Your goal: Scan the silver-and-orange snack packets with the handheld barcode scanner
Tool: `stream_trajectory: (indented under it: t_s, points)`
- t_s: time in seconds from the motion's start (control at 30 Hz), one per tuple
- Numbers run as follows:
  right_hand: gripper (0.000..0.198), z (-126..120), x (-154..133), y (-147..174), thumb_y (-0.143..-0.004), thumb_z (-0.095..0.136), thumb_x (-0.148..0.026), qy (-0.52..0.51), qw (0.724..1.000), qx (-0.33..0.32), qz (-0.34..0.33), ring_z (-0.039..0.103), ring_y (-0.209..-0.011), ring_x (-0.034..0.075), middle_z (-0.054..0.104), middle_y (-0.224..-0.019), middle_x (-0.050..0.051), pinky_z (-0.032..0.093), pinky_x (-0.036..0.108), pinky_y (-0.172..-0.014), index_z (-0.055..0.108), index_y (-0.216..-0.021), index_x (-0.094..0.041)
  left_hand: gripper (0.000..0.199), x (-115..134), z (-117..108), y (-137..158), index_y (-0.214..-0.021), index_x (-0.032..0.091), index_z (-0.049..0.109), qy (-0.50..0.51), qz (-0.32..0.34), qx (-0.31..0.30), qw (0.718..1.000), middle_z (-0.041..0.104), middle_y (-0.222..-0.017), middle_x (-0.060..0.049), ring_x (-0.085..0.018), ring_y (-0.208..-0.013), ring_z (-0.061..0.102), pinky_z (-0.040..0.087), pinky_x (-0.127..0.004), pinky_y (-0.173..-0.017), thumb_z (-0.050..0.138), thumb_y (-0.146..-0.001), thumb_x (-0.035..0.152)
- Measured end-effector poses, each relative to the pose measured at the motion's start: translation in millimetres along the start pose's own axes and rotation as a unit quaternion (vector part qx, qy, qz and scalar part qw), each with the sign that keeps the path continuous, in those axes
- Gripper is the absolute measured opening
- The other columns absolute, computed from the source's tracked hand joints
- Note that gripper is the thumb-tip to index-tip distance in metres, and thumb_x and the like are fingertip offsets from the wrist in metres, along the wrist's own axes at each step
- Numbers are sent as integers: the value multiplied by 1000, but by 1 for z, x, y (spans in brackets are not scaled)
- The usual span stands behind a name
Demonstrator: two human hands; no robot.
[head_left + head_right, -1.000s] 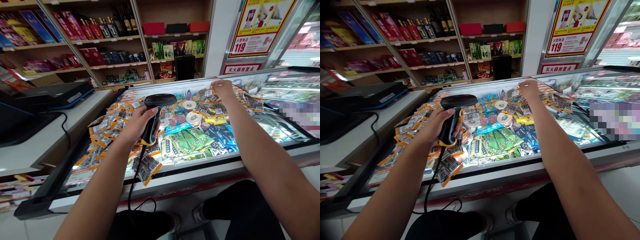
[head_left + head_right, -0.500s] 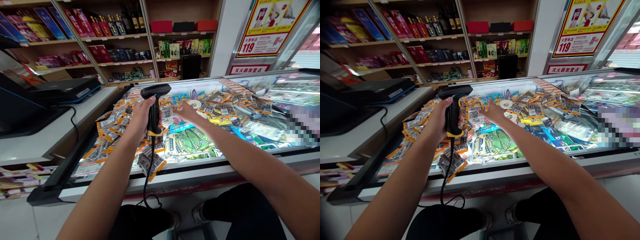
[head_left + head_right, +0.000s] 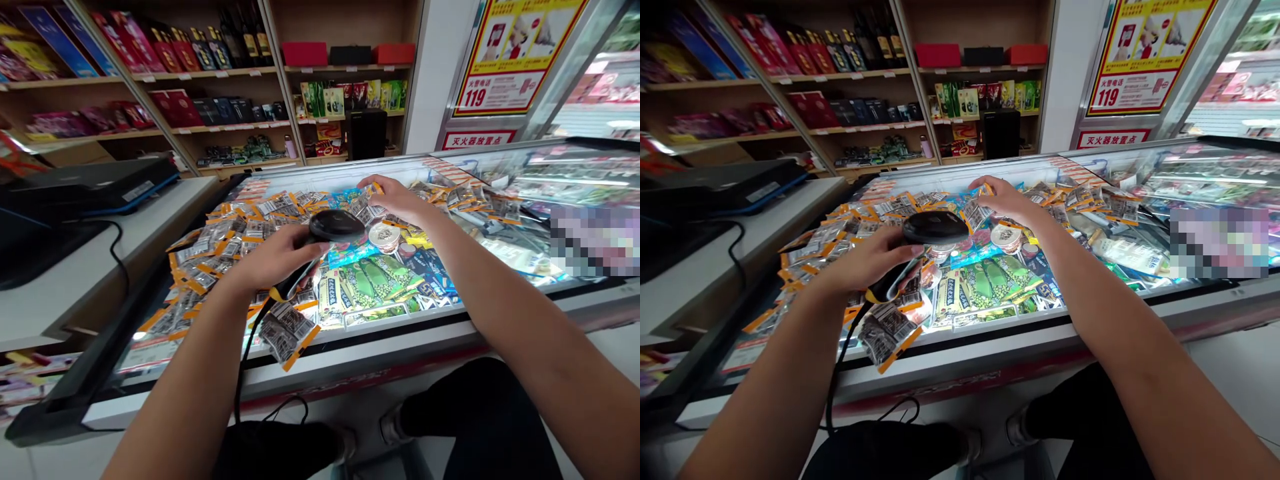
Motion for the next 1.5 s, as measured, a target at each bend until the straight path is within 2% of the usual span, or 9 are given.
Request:
stream_trajectory:
  t_s: [0.17,0.57,1.03,1.13,1.23,1.3,1.37,1.43,1.5]
  points:
    - [29,-7,-1,2,-82,70,-25,-15,999,-30,-12,41,-59,12,40,-70,-2,46,25,-51,69,-111,-30,28,0,0,-2,-82,17,61,-101,38,-17,994,63,-69,0,-16,-61,59,44,-24,-53,62,-87,45]
    - [26,-4,-3,2,-79,71,-18,-61,998,-20,-1,45,-61,11,51,-76,0,41,23,-48,71,-105,-25,29,-2,-4,-2,-80,17,61,-99,38,-28,994,58,-66,1,-14,-58,54,39,-22,-51,63,-86,45]
    - [28,-6,-10,7,-77,74,-24,-31,998,-43,29,44,-60,13,47,-71,-2,45,24,-49,71,-104,-29,33,5,-2,0,-77,17,61,-120,52,-24,991,60,-67,0,-14,-59,57,41,-24,-53,64,-84,50]
    - [29,-12,-6,2,-76,74,-23,-11,1000,-7,23,46,-60,12,49,-72,-2,47,26,-52,70,-105,-27,31,5,0,1,-84,19,59,-45,12,-6,999,60,-63,1,-15,-53,59,44,-25,-50,62,-86,49]
    - [29,-31,6,-7,-76,73,-22,39,994,98,25,54,-62,15,54,-75,-1,51,30,-57,69,-105,-25,29,6,0,1,-87,20,55,44,-9,46,998,61,-63,0,-16,-48,59,46,-26,-47,60,-87,48]
    - [28,-49,17,-11,-77,71,-22,89,977,187,47,58,-66,18,57,-76,1,53,34,-62,67,-104,-23,28,6,-1,-1,-87,20,52,102,-2,103,989,61,-62,0,-15,-46,58,45,-26,-46,60,-87,47]
    - [27,-67,29,-10,-76,71,-22,177,941,271,95,62,-77,23,60,-80,4,54,42,-74,65,-102,-21,28,5,-3,-4,-89,21,50,160,1,162,974,59,-60,1,-14,-44,56,44,-26,-44,58,-87,47]
    - [27,-81,37,-4,-74,73,-26,300,880,329,165,60,-101,33,63,-96,12,46,53,-91,65,-98,-19,29,4,-6,-6,-90,20,50,211,4,202,956,59,-60,0,-14,-43,55,43,-25,-42,55,-88,49]
    - [33,-85,38,4,-73,76,-32,403,812,360,220,44,-125,43,57,-121,23,32,63,-101,65,-99,-15,33,4,-8,-7,-92,20,51,248,9,219,944,60,-60,0,-13,-43,54,41,-25,-41,52,-88,52]
Point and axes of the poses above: each hand's wrist, its own y-axis away from the middle knuckle, its own z-axis out of the palm, x = y × z, the point moved 1 cm from there along -y, towards the middle knuckle
